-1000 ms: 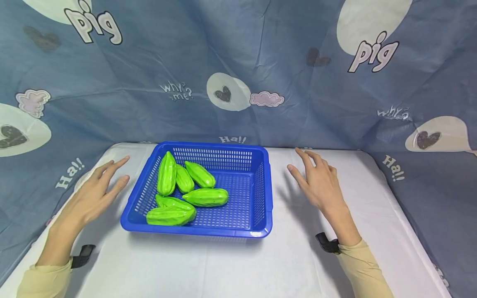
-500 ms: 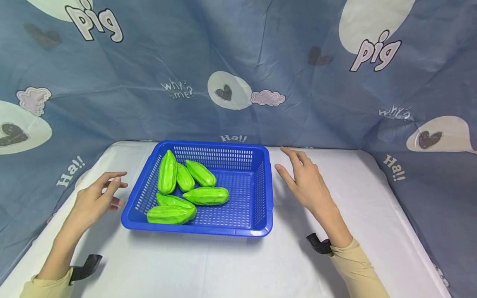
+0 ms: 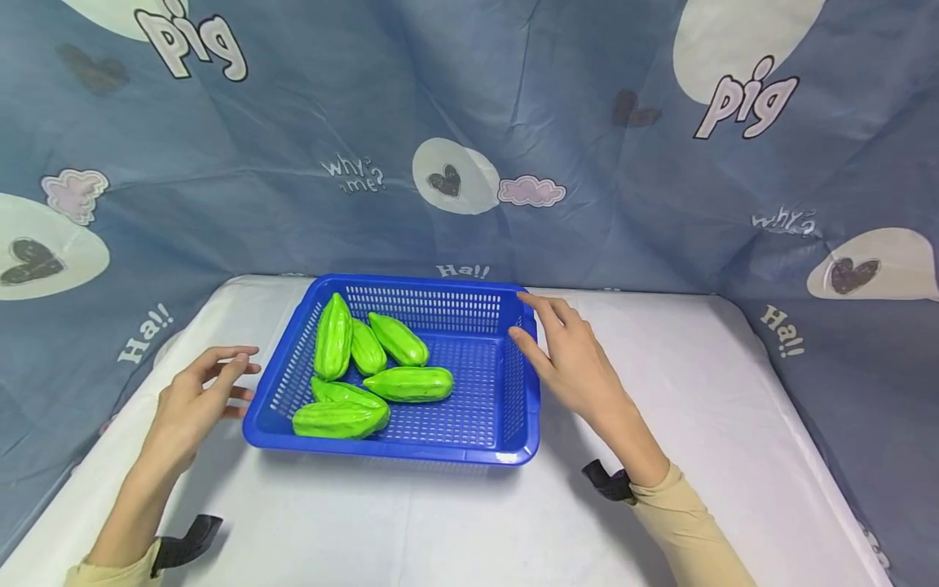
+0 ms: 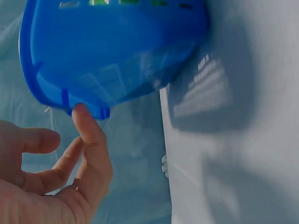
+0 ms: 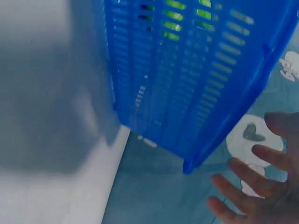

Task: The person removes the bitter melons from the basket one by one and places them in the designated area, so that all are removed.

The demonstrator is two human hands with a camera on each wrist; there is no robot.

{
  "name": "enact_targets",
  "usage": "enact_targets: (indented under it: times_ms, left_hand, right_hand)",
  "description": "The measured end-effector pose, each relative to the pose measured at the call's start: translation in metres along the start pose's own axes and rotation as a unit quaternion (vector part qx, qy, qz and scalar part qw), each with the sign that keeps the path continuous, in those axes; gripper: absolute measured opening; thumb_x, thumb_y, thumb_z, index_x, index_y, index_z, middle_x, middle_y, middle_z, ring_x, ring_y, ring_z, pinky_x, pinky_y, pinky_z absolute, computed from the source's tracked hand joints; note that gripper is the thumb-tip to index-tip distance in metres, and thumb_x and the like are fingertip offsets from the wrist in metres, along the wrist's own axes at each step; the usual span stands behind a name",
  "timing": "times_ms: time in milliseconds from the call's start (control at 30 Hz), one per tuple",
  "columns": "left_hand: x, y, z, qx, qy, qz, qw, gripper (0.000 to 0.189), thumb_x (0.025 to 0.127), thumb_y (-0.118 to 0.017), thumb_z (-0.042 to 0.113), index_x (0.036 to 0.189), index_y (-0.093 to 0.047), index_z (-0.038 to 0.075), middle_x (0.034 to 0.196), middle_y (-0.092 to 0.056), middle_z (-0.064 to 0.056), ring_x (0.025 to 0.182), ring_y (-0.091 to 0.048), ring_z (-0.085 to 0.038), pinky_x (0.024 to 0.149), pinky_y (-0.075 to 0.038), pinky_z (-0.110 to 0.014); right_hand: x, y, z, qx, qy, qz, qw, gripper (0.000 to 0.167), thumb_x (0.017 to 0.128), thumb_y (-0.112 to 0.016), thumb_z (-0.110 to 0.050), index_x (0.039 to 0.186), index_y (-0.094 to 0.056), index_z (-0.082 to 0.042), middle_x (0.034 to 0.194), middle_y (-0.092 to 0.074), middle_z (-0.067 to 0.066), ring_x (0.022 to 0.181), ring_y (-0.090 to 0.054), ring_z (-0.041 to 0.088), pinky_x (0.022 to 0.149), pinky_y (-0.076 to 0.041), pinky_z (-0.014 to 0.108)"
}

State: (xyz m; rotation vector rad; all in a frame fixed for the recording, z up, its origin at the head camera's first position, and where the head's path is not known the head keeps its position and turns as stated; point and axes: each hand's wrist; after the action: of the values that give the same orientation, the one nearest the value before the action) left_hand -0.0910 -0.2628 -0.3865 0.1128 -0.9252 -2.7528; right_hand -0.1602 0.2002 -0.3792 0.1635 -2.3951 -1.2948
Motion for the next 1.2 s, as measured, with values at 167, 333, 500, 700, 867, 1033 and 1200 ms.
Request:
enact_targets:
  times_ms: [167,333,500,700,867,1033,1200]
  left_hand:
    - [-0.006,-0.007,0.003,0.011,0.046,-0.015,0.9988,0.048,0.116,-0.044,0.042,0.149,-0.060,0.012,0.139,-0.069,-0.024,0.081,-0.064,0.005,0.067,-0.060,-0.021]
    - [-0.008,-0.014,0.004,-0.028,0.101,-0.027,0.9941,0.051,0.115,-0.044,0.046,0.153,-0.056,0.016,0.146,-0.065,-0.022,0.087,-0.064,-0.001,0.069,-0.059,-0.023]
    - [-0.007,-0.019,0.003,-0.056,0.121,-0.020,0.9908,0.049,0.114,-0.047,0.045,0.154,-0.056,0.017,0.117,-0.072,-0.005,0.081,-0.064,-0.002,0.065,-0.058,-0.025]
    - [-0.003,-0.027,0.005,-0.045,0.123,-0.004,0.9914,0.049,0.113,-0.049,0.046,0.154,-0.057,0.019,0.118,-0.069,-0.006,0.081,-0.062,-0.004,0.069,-0.052,-0.023]
    - [0.002,-0.031,0.010,-0.080,0.139,0.003,0.9871,0.049,0.113,-0.050,0.046,0.156,-0.055,0.022,0.105,-0.068,0.006,0.082,-0.062,-0.003,0.071,-0.050,-0.023]
    - [0.006,-0.035,0.011,-0.136,0.146,0.000,0.9798,0.050,0.114,-0.050,0.042,0.158,-0.052,0.019,0.092,-0.062,0.020,0.080,-0.062,0.000,0.071,-0.053,-0.022]
    - [0.006,-0.039,0.012,-0.154,0.150,0.005,0.9766,0.050,0.115,-0.048,0.042,0.159,-0.051,0.018,0.094,-0.063,0.020,0.081,-0.062,0.000,0.071,-0.052,-0.022]
  right_hand:
    - [0.006,-0.008,-0.012,0.018,0.043,-0.009,0.9989,0.055,0.110,-0.062,-0.044,0.158,-0.052,-0.019,0.154,-0.059,0.013,0.141,-0.061,0.037,0.114,-0.052,0.060]
    - [0.012,-0.018,-0.024,0.021,0.086,-0.034,0.9955,0.051,0.108,-0.067,-0.040,0.153,-0.057,-0.017,0.148,-0.062,0.011,0.137,-0.065,0.033,0.112,-0.055,0.054]
    - [0.019,-0.028,-0.034,0.017,0.119,-0.082,0.9894,0.050,0.107,-0.068,-0.041,0.149,-0.060,-0.016,0.144,-0.065,0.009,0.134,-0.067,0.030,0.108,-0.058,0.050]
    - [0.027,-0.040,-0.042,0.021,0.155,-0.139,0.9779,0.044,0.106,-0.071,-0.035,0.145,-0.065,-0.015,0.141,-0.068,0.009,0.132,-0.067,0.029,0.108,-0.058,0.048]
    - [0.034,-0.050,-0.048,0.034,0.172,-0.176,0.9686,0.045,0.105,-0.072,-0.031,0.146,-0.064,-0.012,0.141,-0.068,0.012,0.129,-0.069,0.033,0.106,-0.059,0.047]
    - [0.037,-0.061,-0.052,0.036,0.175,-0.218,0.9595,0.047,0.105,-0.073,-0.030,0.146,-0.063,-0.011,0.143,-0.066,0.014,0.126,-0.070,0.033,0.105,-0.060,0.046]
    - [0.040,-0.068,-0.055,0.037,0.171,-0.240,0.9548,0.046,0.105,-0.073,-0.029,0.146,-0.063,-0.012,0.144,-0.066,0.014,0.125,-0.070,0.033,0.104,-0.059,0.046]
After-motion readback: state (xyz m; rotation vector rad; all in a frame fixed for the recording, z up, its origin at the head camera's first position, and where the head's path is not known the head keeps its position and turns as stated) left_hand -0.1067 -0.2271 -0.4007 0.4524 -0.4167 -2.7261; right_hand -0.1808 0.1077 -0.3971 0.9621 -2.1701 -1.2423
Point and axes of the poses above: each hand's wrist, its own x-axis towards the middle knuckle, its own y-axis out of the back of the hand, z = x × y
